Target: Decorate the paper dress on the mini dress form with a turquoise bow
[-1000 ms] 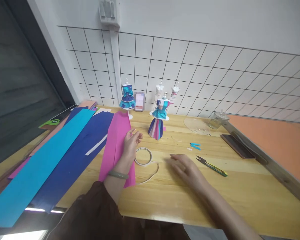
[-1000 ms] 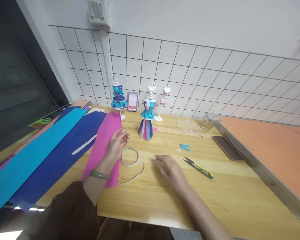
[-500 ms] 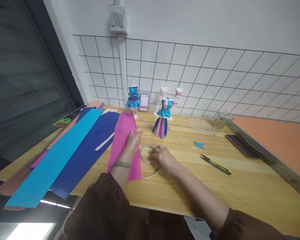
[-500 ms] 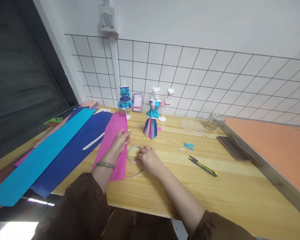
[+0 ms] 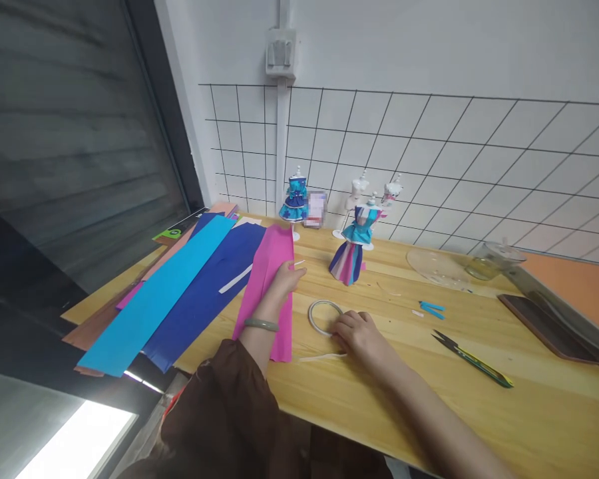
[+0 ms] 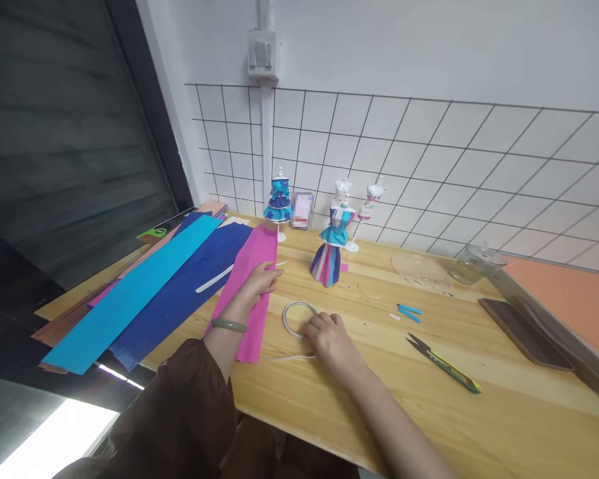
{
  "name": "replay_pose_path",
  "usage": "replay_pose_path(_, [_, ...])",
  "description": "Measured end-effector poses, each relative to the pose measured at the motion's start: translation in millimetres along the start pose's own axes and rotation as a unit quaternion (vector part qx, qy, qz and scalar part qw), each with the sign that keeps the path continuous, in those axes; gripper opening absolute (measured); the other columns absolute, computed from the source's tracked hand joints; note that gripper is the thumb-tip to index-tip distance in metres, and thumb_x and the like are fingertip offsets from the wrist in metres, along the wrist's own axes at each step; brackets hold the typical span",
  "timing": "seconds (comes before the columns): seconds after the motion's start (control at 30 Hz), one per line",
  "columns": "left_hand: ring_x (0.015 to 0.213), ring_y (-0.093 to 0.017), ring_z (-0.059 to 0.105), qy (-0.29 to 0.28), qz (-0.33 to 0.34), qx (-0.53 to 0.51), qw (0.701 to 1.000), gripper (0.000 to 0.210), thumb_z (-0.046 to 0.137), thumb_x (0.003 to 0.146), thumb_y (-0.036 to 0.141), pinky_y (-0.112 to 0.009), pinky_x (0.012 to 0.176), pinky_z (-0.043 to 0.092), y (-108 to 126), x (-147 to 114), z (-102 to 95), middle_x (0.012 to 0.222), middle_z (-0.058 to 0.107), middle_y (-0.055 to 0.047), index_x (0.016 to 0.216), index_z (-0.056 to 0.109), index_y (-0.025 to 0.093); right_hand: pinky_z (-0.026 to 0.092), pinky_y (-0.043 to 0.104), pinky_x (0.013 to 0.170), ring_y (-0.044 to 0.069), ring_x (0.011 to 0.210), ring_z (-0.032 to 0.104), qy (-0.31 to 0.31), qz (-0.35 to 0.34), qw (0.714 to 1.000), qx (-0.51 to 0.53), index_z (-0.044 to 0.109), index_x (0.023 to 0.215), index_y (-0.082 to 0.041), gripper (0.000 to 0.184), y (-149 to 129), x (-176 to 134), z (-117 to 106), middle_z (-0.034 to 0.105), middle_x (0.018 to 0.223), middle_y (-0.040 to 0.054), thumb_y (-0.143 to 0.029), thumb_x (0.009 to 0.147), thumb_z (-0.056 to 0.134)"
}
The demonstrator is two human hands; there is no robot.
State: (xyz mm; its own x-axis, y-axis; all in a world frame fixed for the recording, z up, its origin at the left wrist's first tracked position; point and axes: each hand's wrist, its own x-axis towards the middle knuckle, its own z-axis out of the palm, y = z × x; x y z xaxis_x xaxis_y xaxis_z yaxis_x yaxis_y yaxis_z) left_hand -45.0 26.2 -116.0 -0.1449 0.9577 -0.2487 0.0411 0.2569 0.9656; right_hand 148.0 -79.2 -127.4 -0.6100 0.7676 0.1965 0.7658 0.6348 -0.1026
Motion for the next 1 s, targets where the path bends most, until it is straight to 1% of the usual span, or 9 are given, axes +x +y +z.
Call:
replay_pose_path(0.1, [0.057,-0.008,0.045,-0.001,0.01,0.022,1.0,0.06,0.068,0.073,0.029,-0.019,0.053,0.039,-2.3,1.5,0.0,0.07,0.049,0.002,0.127,0.046,0.013,0.03,0.032,0.074,0.018,0.083,0.053,0.013,-0.002,0.999,-0.047,0.06,0.081,-0.019,0.021,16.7,-15.0,-0.1,0.063,0.081,0.0043,-0.022,0.094,0.043])
replay_pose_path(0.2, [0.055,-0.007,0.045,-0.001,0.024,0.051,0.998,0.059,0.067,0.074,0.029,-0.019,0.052,0.038,-5.4,3.7,1.0,0.07,0.05,0.002,0.127,0.046,0.012,0.031,0.032,0.073,0.018,0.078,0.053,0.033,-0.01,0.995,-0.092,0.061,0.085,-0.019,0.023,35.0,-38.5,-4.1,0.063,0.08,0.0054,-0.022,0.095,0.04])
replay_pose_path(0.33, [0.058,-0.008,0.051,0.005,0.052,0.114,0.992,0.052,0.061,0.079,0.03,-0.02,0.055,0.04,-10.2,7.6,2.1,0.079,0.057,-0.003,0.126,0.047,0.011,0.034,0.034,0.075,0.02,0.086,0.055,0.028,0.022,0.993,-0.114,0.061,0.093,-0.019,0.021,62.0,-76.0,-11.3,0.064,0.089,0.007,-0.021,0.093,0.04])
replay_pose_path(0.4, [0.067,-0.01,0.056,0.02,0.071,0.158,0.985,0.05,0.061,0.079,0.03,-0.021,0.061,0.043,-12.0,9.0,1.8,0.086,0.06,-0.005,0.125,0.049,0.011,0.037,0.034,0.076,0.021,0.089,0.056,0.026,0.038,0.991,-0.124,0.061,0.101,-0.02,0.022,80.7,-92.5,-10.6,0.065,0.094,0.0079,-0.022,0.091,0.042])
replay_pose_path(0.5, [0.093,-0.017,0.057,0.062,0.108,0.245,0.962,0.05,0.064,0.075,0.027,-0.026,0.08,0.043,-13.3,7.4,-0.5,0.102,0.061,-0.009,0.123,0.051,0.015,0.041,0.034,0.072,0.022,0.086,0.06,0.028,0.031,0.992,-0.115,0.065,0.097,-0.024,0.023,114.1,-108.2,-0.8,0.067,0.094,0.0074,-0.03,0.09,0.044])
replay_pose_path(0.6, [0.118,-0.026,0.044,0.12,0.128,0.339,0.924,0.053,0.062,0.074,0.022,-0.037,0.098,0.033,-14.8,0.1,-3.3,0.119,0.054,-0.012,0.125,0.049,0.021,0.045,0.034,0.073,0.022,0.088,0.062,0.057,0.03,0.993,-0.097,0.067,0.097,-0.025,0.028,139.0,-111.5,10.8,0.069,0.097,0.0074,-0.034,0.091,0.041])
replay_pose_path(0.67, [0.123,-0.032,0.038,0.151,0.12,0.392,0.899,0.054,0.06,0.073,0.017,-0.044,0.101,0.029,-16.7,-5.4,-3.7,0.123,0.051,-0.016,0.126,0.048,0.021,0.048,0.035,0.076,0.022,0.09,0.062,0.099,0.028,0.991,-0.084,0.067,0.094,-0.022,0.031,145.0,-108.8,13.4,0.069,0.097,0.0088,-0.038,0.092,0.04])
replay_pose_path(0.8, [0.118,-0.035,0.043,0.168,0.102,0.464,0.864,0.053,0.052,0.075,0.011,-0.048,0.093,0.033,-20.2,-11.4,-2.1,0.12,0.052,-0.018,0.127,0.046,0.02,0.048,0.038,0.084,0.023,0.094,0.062,0.137,0.033,0.988,-0.056,0.067,0.094,-0.021,0.033,141.4,-97.1,6.4,0.069,0.098,0.0087,-0.043,0.091,0.043])
replay_pose_path(1.0, [0.11,-0.033,0.05,0.168,0.097,0.518,0.833,0.034,0.04,0.083,0.008,-0.043,0.084,0.04,-18.3,-9.0,-7.4,0.113,0.055,-0.019,0.114,0.054,0.016,0.051,0.039,0.084,0.024,0.091,0.064,0.153,0.051,0.987,-0.014,0.067,0.093,-0.021,0.031,148.5,-87.6,4.7,0.07,0.097,0.0088,-0.041,0.09,0.043])
